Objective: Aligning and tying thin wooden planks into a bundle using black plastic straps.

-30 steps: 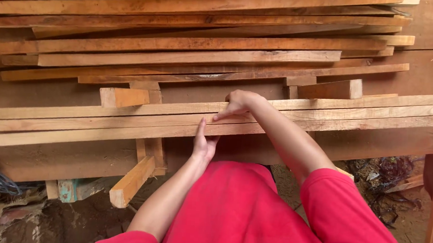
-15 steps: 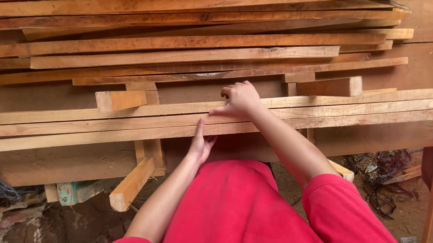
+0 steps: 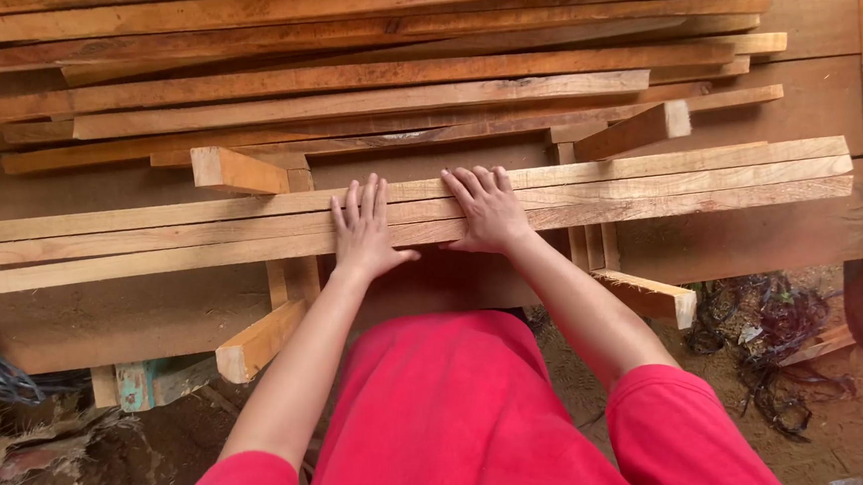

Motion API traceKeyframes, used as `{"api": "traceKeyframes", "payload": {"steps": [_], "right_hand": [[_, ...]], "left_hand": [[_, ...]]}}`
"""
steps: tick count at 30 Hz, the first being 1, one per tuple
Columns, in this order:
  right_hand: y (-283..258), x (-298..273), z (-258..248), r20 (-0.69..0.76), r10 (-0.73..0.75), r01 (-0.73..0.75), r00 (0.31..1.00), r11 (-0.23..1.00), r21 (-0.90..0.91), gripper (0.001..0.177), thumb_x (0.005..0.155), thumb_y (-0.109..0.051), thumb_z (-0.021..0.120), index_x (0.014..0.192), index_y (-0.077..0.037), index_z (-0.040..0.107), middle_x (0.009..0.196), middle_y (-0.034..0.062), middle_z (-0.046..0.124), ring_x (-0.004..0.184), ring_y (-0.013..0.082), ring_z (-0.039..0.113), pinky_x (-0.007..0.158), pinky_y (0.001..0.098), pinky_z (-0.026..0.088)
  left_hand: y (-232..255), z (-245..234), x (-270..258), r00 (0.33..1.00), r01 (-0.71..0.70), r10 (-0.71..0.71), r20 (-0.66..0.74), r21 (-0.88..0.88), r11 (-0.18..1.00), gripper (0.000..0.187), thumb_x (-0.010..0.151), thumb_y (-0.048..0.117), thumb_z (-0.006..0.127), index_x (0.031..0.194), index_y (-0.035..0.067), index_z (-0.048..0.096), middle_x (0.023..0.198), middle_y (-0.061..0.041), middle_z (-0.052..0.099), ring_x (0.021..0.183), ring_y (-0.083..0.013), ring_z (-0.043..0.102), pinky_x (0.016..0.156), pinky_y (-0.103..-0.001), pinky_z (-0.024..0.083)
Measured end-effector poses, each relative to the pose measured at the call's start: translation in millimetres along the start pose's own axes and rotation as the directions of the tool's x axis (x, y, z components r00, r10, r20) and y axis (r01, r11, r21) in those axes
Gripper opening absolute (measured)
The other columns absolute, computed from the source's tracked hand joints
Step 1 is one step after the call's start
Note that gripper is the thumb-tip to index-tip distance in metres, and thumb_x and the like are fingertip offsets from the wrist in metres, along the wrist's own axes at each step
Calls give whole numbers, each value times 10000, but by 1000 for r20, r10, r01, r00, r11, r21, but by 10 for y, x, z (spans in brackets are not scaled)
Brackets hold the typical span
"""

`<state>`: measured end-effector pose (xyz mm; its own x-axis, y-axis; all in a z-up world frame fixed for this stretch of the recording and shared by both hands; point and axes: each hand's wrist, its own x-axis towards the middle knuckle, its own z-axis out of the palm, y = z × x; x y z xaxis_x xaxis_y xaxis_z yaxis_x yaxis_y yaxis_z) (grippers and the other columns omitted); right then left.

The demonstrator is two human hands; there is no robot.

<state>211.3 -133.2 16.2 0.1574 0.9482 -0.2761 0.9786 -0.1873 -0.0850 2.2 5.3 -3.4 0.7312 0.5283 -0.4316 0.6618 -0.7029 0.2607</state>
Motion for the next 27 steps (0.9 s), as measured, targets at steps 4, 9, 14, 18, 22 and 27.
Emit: {"api": "traceKeyframes", "payload": {"steps": [4, 9, 14, 18, 22, 27], "right_hand": [[42, 10, 16, -40, -12, 12, 999, 1000, 0, 1320, 494, -798, 765, 1585, -178, 357, 1498, 42, 460, 1380, 246, 402, 1156, 474, 258], [43, -11, 91, -68, -25, 27, 997, 999, 35, 1345, 502, -797, 755, 1611, -176, 316, 1497, 55, 457, 1391, 256, 385, 1169, 498, 238], [79, -3, 181, -72, -40, 43, 997, 998, 35, 1334, 526, -810, 739, 1617, -171, 313, 1499, 61, 463, 1399, 258, 386, 1178, 503, 226], [79, 32, 282, -62, -30, 34, 998, 997, 65, 1334, 550, -749, 784, 1639, -164, 285, 1554, 85, 434, 1440, 301, 365, 1214, 555, 197], [3, -27, 113, -57, -18, 22, 998, 998, 64, 1336, 543, -752, 777, 1633, -149, 292, 1572, 82, 406, 1464, 296, 332, 1231, 567, 167], [-208, 6, -79, -390, -120, 215, 913, 954, 210, 773, 850, -596, 731, 1433, -119, 556, 1456, 103, 522, 1422, 338, 420, 1195, 597, 218]], "left_hand": [[-181, 485, 135, 970, -56, 90, -228, 150, 987, 1334, 610, 692, 834, 1643, 115, 218, 1690, -86, 254, 1566, -350, 168, 1253, -654, 77], [-238, 619, 139, 945, -91, 133, -298, 152, 984, 1325, 586, 652, 856, 1628, 108, 244, 1659, -113, 290, 1542, -362, 213, 1237, -690, 112], [-204, 604, 151, 948, -78, 122, -295, 158, 984, 1347, 578, 642, 866, 1631, 104, 221, 1656, -129, 281, 1535, -384, 223, 1229, -701, 113], [-109, 423, 87, 977, -35, 70, -204, 169, 985, 1379, 553, 448, 945, 1650, 110, 181, 1694, -128, 217, 1561, -390, 164, 1251, -685, 114], [-14, 347, 109, 988, 21, -4, -156, 110, 994, 1387, 575, 519, 921, 1658, 129, 147, 1722, -109, 155, 1588, -371, 89, 1259, -686, 75], [106, -138, 54, 994, 82, -74, 76, -105, 991, 1096, 727, 504, 865, 1606, 154, 312, 1727, -92, 142, 1587, -364, 108, 1244, -696, 109]]}}
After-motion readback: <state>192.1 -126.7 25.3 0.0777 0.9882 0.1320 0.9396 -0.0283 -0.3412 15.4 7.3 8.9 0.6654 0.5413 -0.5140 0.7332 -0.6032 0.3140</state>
